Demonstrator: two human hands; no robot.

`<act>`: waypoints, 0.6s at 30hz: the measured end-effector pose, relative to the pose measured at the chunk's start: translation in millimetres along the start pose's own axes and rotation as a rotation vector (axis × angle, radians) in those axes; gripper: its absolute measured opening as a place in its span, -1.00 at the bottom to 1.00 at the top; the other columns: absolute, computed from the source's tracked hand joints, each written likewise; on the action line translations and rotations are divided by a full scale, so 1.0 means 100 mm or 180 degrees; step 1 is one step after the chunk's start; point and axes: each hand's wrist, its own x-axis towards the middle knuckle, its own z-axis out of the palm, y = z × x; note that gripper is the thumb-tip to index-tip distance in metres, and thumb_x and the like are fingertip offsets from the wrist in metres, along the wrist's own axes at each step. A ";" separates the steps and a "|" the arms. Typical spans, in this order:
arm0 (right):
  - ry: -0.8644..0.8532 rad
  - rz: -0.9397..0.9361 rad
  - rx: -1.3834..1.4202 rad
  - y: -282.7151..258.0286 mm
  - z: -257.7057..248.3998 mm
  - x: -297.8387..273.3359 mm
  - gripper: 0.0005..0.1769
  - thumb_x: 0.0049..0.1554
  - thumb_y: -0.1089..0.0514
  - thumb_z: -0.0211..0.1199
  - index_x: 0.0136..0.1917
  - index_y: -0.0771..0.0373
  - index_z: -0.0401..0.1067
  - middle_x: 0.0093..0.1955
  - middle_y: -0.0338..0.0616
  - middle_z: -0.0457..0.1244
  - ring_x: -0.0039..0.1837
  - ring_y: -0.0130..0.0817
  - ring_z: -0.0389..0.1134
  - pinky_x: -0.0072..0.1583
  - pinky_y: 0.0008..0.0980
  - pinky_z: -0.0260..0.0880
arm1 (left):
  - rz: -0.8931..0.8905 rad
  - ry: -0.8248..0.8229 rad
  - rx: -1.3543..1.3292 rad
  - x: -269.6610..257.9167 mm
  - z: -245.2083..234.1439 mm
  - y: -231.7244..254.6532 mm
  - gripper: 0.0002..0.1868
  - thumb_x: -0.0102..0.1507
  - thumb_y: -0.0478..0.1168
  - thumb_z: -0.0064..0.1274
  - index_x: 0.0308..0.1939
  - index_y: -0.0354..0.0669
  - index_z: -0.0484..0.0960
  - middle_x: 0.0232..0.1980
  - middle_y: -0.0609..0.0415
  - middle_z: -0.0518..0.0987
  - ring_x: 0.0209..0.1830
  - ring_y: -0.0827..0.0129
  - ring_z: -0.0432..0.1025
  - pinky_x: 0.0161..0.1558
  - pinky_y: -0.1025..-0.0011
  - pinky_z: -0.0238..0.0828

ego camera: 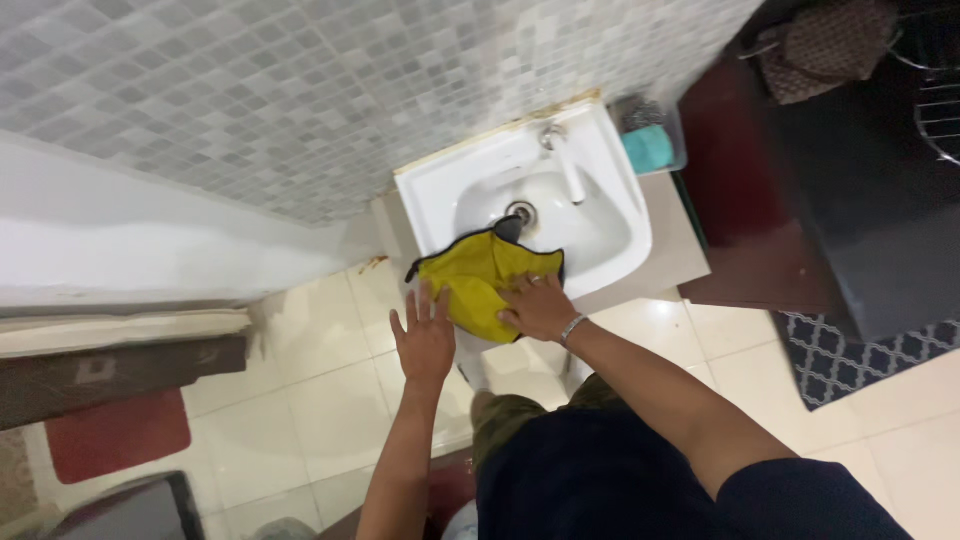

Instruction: The person wipes the inner basin and the outer surfaces of a white ceramic sink using a yellow cloth.

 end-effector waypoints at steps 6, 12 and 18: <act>0.0426 -0.0187 0.0334 -0.87 0.38 0.63 -0.12 0.31 -0.33 0.00 0.60 0.32 -0.11 0.55 0.50 -0.15 0.47 0.39 0.00 0.34 0.35 -0.03 | -0.0672 -0.0486 -0.0995 -0.02 0.03 -0.71 -0.34 0.22 -0.17 0.05 0.41 -0.20 0.37 0.61 -0.24 0.08 0.54 -0.06 0.12 0.32 0.00 0.17; 0.1037 0.1176 0.0957 -1.20 0.04 1.47 -0.11 0.23 -0.16 0.14 0.66 0.15 -0.13 0.60 0.66 -0.25 0.49 0.53 0.03 0.33 0.29 0.24 | -0.1004 -0.0671 -0.2194 -0.14 0.08 -1.19 -0.42 0.30 -0.19 0.06 0.38 -0.33 0.40 0.65 -0.32 -0.13 0.46 -0.22 0.16 0.34 0.08 0.26; 0.0679 0.2191 0.1351 -1.18 -0.28 2.16 0.10 0.12 -0.19 0.29 0.71 -0.05 -0.28 0.54 0.77 -0.33 0.51 0.67 -0.09 0.39 0.22 0.21 | -0.0863 -0.0766 -0.2735 -0.06 -0.18 -1.37 -0.47 0.30 -0.20 0.03 0.35 -0.30 0.43 0.67 -0.29 -0.15 0.43 -0.18 0.27 0.31 0.12 0.31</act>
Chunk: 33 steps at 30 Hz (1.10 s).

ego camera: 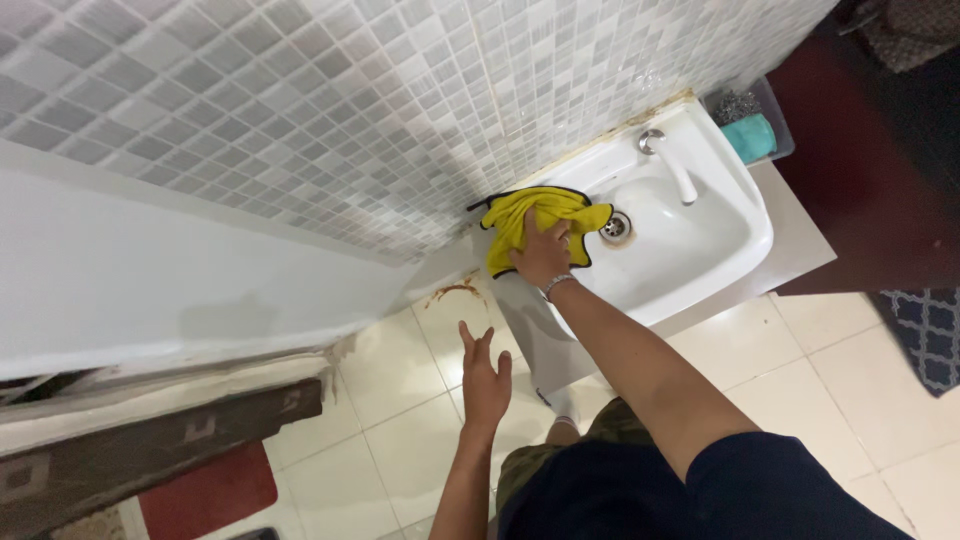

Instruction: The person wipes the inner basin and the outer surfaces of a white ceramic sink using a yellow cloth.

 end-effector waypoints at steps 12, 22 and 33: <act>-0.0236 -0.0967 -0.0697 1.15 -0.04 -1.31 -0.15 0.26 -0.12 0.07 0.70 0.03 -0.13 0.51 0.36 0.01 0.41 0.19 0.15 0.45 0.08 0.09 | 0.2007 -0.0240 0.0056 0.48 0.48 0.58 -0.72 0.37 -0.30 -0.01 0.16 -0.25 0.58 0.31 -0.14 0.52 0.37 -0.12 0.37 0.38 0.10 0.27; 0.0816 -0.0490 -0.1088 1.75 -0.47 -1.62 -0.52 0.25 -0.09 0.04 0.39 0.02 0.33 0.48 -0.12 0.12 0.58 -0.19 0.04 0.46 0.26 -0.04 | 0.1932 -0.1505 0.1380 0.72 1.20 0.89 -0.62 0.34 -0.06 -0.05 0.12 -0.20 0.58 0.21 -0.10 0.55 0.27 -0.02 0.37 0.31 0.00 0.22; 0.1105 -0.0405 -0.1216 2.64 -1.19 -0.99 -0.31 0.27 -0.24 0.00 0.53 0.15 0.21 0.65 -0.13 -0.03 0.70 -0.19 -0.16 0.50 0.31 -0.15 | 0.1622 -0.2159 0.1112 0.90 2.26 0.95 -0.21 0.38 0.16 -0.17 0.54 -0.28 0.12 0.60 -0.23 0.14 0.60 -0.06 0.03 0.53 0.09 -0.11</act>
